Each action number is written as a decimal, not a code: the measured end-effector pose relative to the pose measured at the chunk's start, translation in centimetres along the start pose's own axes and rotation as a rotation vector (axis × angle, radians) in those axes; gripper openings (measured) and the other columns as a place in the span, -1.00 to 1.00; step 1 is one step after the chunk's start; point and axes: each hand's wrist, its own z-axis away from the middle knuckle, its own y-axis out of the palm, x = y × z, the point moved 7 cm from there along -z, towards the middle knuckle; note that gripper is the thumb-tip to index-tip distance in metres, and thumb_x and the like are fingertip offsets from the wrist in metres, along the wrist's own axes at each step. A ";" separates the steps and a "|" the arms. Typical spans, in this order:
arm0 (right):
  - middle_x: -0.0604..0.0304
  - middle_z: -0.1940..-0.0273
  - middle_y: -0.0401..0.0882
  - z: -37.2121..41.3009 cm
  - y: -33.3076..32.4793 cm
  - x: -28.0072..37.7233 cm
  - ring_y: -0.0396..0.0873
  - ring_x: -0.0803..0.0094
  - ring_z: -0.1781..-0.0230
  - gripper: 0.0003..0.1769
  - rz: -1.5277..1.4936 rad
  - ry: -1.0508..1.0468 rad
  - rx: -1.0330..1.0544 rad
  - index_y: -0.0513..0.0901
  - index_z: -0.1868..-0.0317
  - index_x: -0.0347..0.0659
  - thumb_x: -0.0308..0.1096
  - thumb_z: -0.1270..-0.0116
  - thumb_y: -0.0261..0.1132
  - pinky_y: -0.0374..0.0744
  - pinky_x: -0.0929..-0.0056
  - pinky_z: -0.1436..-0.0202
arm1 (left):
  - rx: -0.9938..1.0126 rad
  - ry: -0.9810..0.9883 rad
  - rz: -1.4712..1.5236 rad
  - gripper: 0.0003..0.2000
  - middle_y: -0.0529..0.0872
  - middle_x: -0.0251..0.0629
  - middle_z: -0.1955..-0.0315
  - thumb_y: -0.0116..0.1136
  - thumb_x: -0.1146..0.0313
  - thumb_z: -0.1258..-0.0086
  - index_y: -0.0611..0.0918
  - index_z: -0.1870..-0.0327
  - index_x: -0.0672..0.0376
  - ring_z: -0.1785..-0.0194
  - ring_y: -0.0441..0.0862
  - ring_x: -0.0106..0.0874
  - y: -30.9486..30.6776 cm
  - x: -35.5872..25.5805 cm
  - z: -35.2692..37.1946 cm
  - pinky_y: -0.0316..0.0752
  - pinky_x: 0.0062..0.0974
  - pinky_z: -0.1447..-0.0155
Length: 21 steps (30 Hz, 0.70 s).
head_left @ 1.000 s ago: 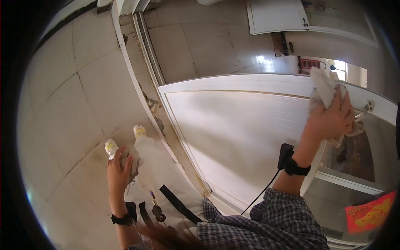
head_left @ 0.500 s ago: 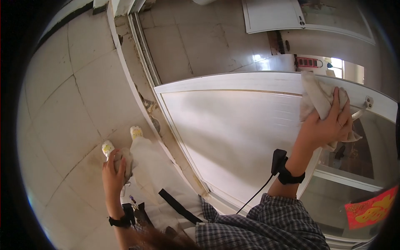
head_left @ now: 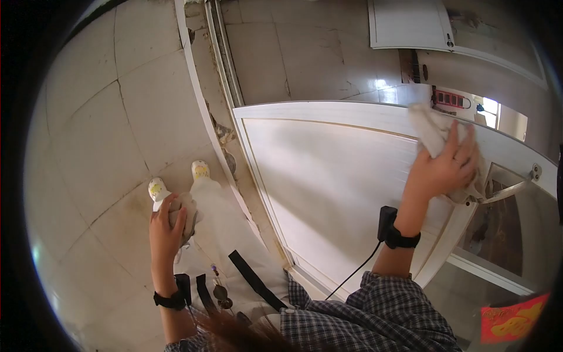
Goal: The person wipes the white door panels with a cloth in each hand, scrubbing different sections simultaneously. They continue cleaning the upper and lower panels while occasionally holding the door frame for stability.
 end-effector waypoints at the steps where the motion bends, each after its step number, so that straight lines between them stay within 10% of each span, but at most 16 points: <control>1: 0.38 -0.31 0.31 0.6 0.6 0.7 0.27 0.12 -0.27 -0.33 -0.071 -0.032 0.051 0.54 -0.12 0.10 -0.28 0.13 0.46 0.30 -0.04 -0.13 | -0.001 -0.003 -0.002 -0.69 0.66 -0.02 0.17 0.12 0.28 -0.29 0.55 -0.03 0.14 0.09 0.57 -0.05 0.1 0.1 0.0 0.43 -0.23 -0.04; 9: 0.35 -0.25 0.40 9.3 7.9 11.5 0.33 0.22 -0.26 -0.47 -0.432 -0.223 0.273 0.60 0.05 0.06 -0.48 0.16 0.40 0.29 0.13 -0.15 | -0.001 -0.023 0.045 -0.68 0.66 0.00 0.23 0.15 0.26 -0.27 0.55 -0.02 0.13 0.13 0.58 -0.06 0.4 0.7 -0.5 0.44 -0.22 -0.01; 15: 0.38 -0.25 0.38 5.7 3.7 6.0 0.30 0.30 -0.27 -0.17 -0.342 -0.024 0.320 0.57 -0.06 0.15 -0.45 0.42 0.52 0.16 0.18 -0.20 | -0.002 -0.007 -0.024 -0.67 0.66 -0.01 0.23 0.14 0.25 -0.27 0.54 -0.05 0.11 0.15 0.57 -0.04 0.4 1.4 -0.5 0.44 -0.22 0.00; 21: 0.40 -0.18 0.44 7.1 4.0 6.3 0.32 0.25 -0.17 -0.44 -0.311 -0.079 0.214 0.67 0.09 0.09 -0.54 0.23 0.38 0.20 0.12 -0.17 | 0.000 0.022 -0.056 -0.67 0.67 -0.04 0.26 0.14 0.25 -0.27 0.54 -0.04 0.08 0.14 0.56 -0.05 0.5 0.2 -0.4 0.43 -0.22 0.00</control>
